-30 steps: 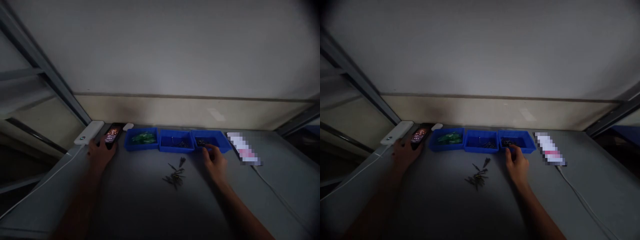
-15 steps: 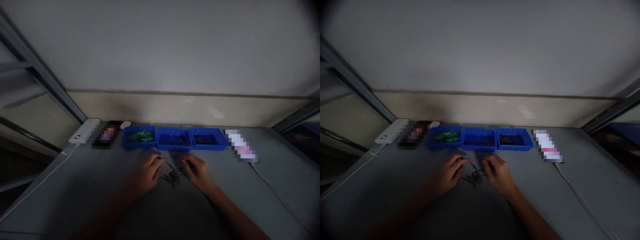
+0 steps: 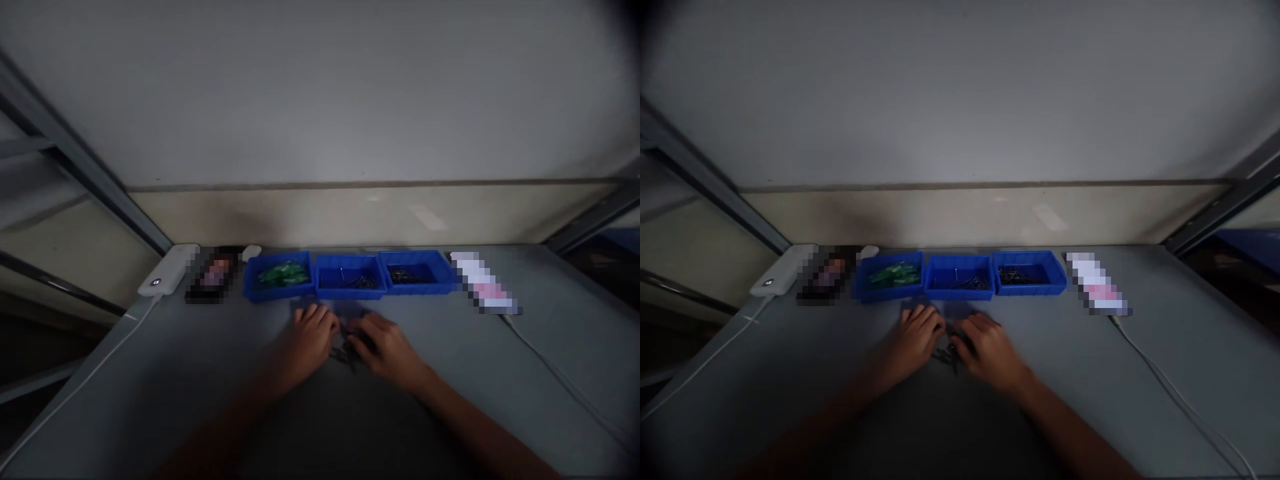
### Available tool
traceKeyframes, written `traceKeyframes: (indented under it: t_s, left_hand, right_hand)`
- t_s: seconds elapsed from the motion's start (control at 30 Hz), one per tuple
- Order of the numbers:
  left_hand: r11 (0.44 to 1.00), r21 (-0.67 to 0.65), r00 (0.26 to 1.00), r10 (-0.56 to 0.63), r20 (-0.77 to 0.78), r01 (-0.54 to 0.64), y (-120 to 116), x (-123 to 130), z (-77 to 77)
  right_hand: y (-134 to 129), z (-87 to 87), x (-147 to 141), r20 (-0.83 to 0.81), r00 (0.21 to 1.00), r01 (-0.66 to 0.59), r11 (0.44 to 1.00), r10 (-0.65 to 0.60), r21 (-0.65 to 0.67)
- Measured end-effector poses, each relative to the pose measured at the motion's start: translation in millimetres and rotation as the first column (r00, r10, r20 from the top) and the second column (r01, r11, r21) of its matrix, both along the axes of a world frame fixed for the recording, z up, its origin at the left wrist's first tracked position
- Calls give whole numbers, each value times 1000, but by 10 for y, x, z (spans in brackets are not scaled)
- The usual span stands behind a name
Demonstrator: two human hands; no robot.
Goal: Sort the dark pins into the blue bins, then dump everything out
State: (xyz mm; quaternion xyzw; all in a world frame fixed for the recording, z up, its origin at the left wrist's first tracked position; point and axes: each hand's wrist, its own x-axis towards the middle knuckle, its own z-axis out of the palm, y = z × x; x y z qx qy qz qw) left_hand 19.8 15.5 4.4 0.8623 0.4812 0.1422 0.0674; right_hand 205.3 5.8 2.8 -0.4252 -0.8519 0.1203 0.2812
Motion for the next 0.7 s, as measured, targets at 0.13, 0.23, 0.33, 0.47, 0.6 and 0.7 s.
traceKeyframes:
  t_s: [0.13,0.23,0.33,0.47,0.6,0.7]
  left_hand:
    - [1000,-12,999,29,43,-29,-19,-20,-32]
    - [999,-22,997,30,69,-28,-14,-33,-35]
    - [998,-35,991,51,122,-47,5,-29,-51]
    - [997,-75,976,45,215,-30,28,-25,-65]
    - [992,-122,962,17,274,17,18,-47,-39]
    - [989,-136,948,-12,318,58,-11,-66,-21]
  right_hand:
    - [16,-25,-27,-4,1000,-27,998,28,59]
    - [33,-49,-31,-1,1000,-2,996,2,85]
    - [38,-52,-26,19,999,33,997,-35,74]
    - [40,-54,-22,39,998,47,998,-49,49]
    - [48,-72,-21,20,998,61,997,-61,41]
    - [49,-68,-18,-3,998,65,998,-65,16]
